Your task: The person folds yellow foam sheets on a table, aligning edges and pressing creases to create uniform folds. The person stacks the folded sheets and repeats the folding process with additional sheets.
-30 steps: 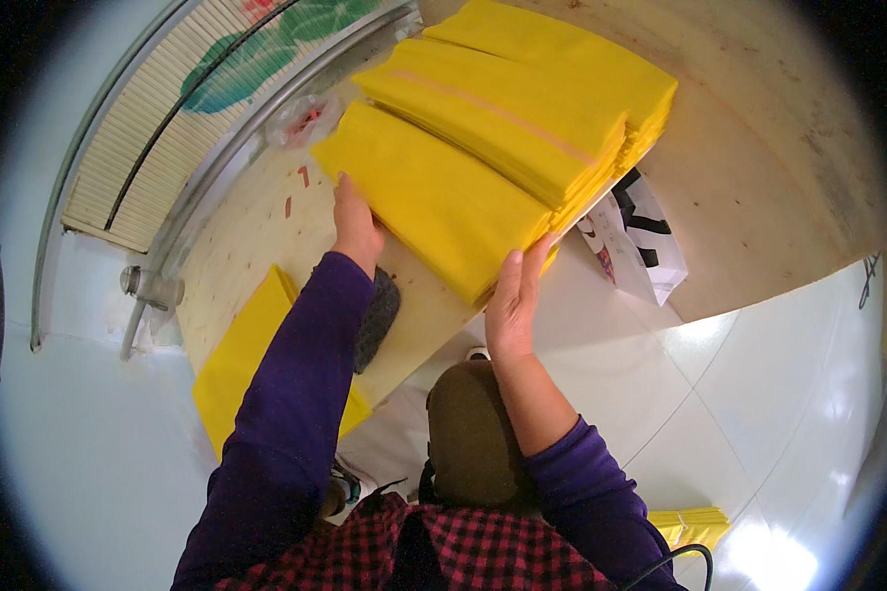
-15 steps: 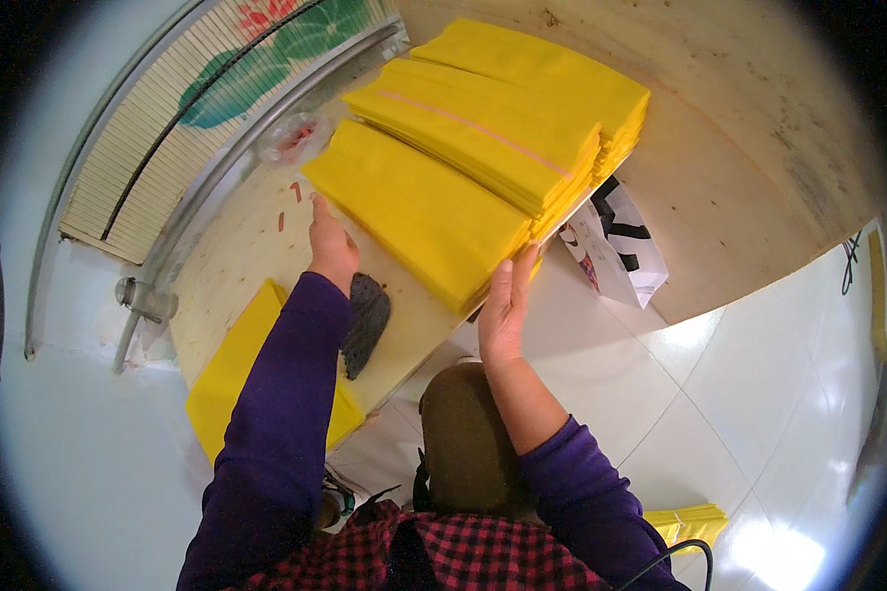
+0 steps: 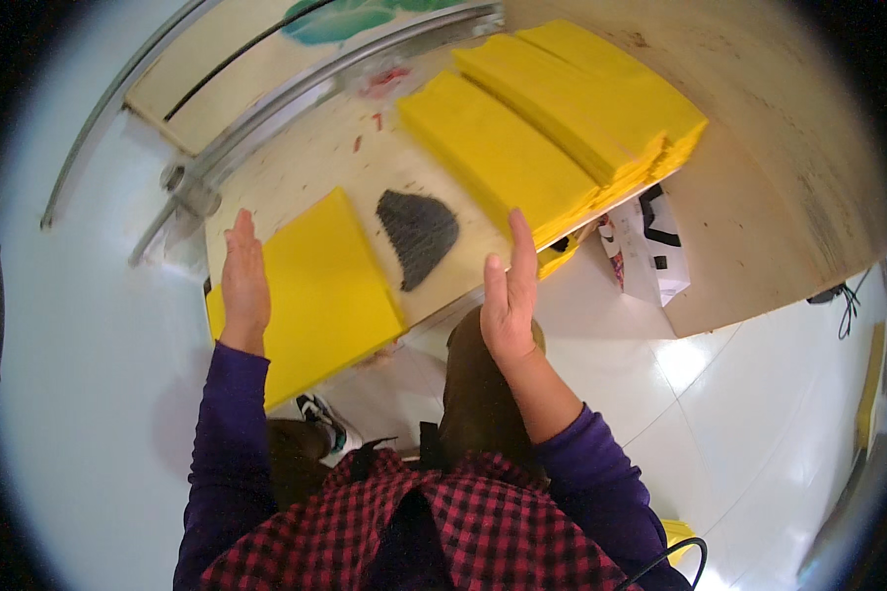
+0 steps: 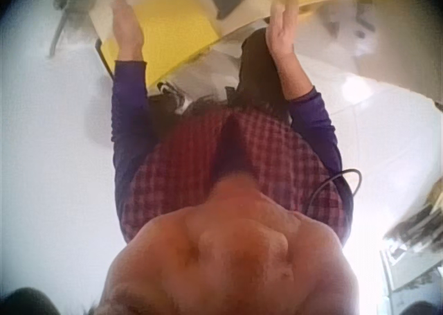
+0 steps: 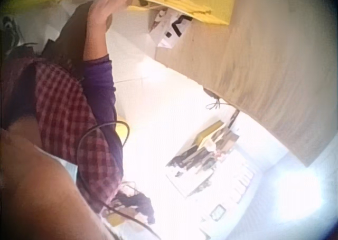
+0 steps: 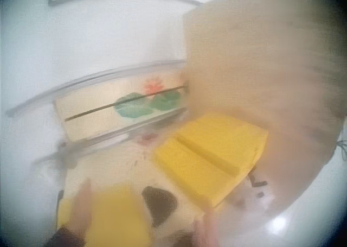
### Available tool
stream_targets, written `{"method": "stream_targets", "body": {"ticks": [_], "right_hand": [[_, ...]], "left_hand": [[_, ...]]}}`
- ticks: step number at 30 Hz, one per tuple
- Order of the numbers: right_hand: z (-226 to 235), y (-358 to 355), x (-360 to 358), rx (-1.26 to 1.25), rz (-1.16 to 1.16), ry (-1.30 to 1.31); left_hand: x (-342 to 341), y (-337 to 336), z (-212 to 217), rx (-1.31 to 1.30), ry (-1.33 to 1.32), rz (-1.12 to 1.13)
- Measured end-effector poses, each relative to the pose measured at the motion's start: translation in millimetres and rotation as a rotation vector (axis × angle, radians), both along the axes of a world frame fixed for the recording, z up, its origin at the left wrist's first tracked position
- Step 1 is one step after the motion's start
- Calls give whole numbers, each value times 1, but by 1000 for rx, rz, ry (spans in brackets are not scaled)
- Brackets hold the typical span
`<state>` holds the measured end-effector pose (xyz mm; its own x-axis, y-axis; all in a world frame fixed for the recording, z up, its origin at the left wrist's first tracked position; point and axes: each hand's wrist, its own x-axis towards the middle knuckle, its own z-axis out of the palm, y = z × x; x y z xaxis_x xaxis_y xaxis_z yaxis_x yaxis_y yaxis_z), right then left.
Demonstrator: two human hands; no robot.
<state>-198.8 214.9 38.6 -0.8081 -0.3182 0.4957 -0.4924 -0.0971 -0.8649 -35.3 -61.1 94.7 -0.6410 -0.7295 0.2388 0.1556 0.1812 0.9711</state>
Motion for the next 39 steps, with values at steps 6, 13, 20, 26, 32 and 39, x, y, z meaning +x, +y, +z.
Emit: {"method": "stream_targets", "body": {"ticks": [6,13,20,26,32,39], "right_hand": [[-16,-63,-6,566,207,309],[-34,-125,-42,1068,102,366],[-46,-153,-67,1210,-102,459],[-46,-178,-87,976,-225,284],[-29,-174,-62,557,-42,269],[-14,-161,14,561,607,105]], "left_hand": [[141,-20,-24,-54,-208,247],[212,-20,-52,6,-271,424],[228,-41,-61,-69,-300,493],[234,-60,-65,-90,-329,521],[227,-80,-81,72,-216,527],[236,-68,-80,-468,-381,165]]}}
